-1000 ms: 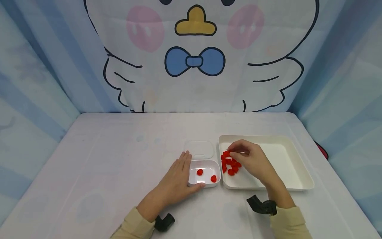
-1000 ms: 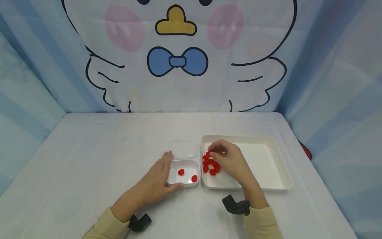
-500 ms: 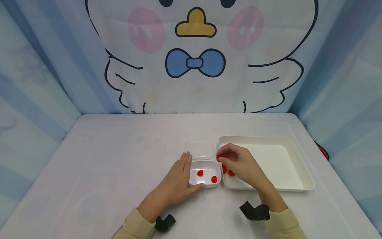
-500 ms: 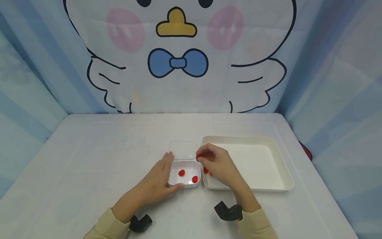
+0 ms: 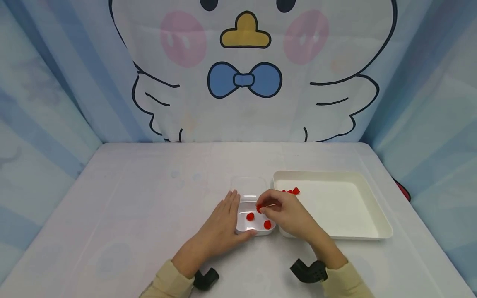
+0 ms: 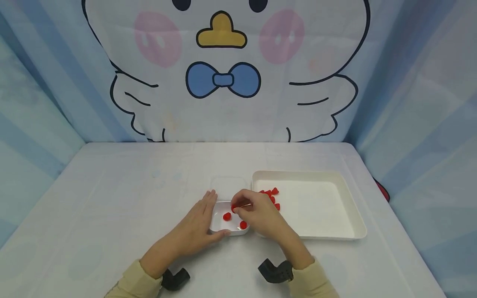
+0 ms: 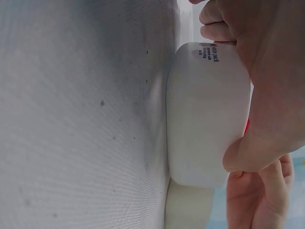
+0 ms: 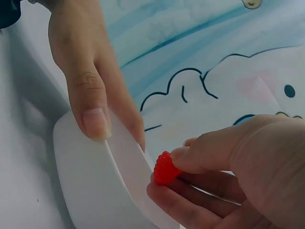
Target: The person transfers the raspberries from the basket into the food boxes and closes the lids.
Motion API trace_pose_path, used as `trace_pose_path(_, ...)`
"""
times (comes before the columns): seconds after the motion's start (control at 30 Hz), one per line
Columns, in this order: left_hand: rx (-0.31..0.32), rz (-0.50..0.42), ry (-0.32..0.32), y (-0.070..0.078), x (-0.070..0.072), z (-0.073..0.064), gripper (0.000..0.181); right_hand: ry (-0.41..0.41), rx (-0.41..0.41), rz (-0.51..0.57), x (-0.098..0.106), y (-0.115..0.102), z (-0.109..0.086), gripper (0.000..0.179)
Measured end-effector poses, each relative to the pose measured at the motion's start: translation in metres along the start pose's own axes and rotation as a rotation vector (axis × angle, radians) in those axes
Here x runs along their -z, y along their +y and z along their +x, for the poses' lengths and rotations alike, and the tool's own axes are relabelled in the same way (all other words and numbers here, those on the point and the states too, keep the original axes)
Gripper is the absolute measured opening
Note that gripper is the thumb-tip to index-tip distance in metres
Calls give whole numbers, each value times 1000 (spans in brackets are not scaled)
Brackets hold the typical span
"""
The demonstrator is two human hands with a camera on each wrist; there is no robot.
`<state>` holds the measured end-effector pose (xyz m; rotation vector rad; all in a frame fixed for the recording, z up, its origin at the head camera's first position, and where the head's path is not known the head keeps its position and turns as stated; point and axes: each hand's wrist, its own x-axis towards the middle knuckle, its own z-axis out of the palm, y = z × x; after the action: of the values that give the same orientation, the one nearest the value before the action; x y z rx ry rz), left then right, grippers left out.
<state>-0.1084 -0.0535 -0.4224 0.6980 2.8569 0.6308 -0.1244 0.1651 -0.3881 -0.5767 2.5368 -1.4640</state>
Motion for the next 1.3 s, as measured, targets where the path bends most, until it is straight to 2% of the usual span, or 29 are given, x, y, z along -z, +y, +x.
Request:
trace_pose_path(0.33,-9,14,9,-1,-1,1,104,-44,38,-132,-11,2,2,17)
trace_pose_path(0.5,-3,7,4,-2,-2,2,104,-63,124,-265,-20,1,4,16)
trace_pose_path(0.6,3,3,2,-2,-2,2,104,-78,148,-307,-23,0,5,16)
trace_pose_path(0.97,3,12,-6,-1,-2,2,105,-80,103,-238,-21,-1,3,18)
trace_pose_path(1.17,6,7,-13,-1,-2,1,105,-3,64,-198,-10,-3,0,19)
trace_pose_path(1.3,9,19,-3,-1,-3,1,104,78,73,-216,-1,-3,0,18)
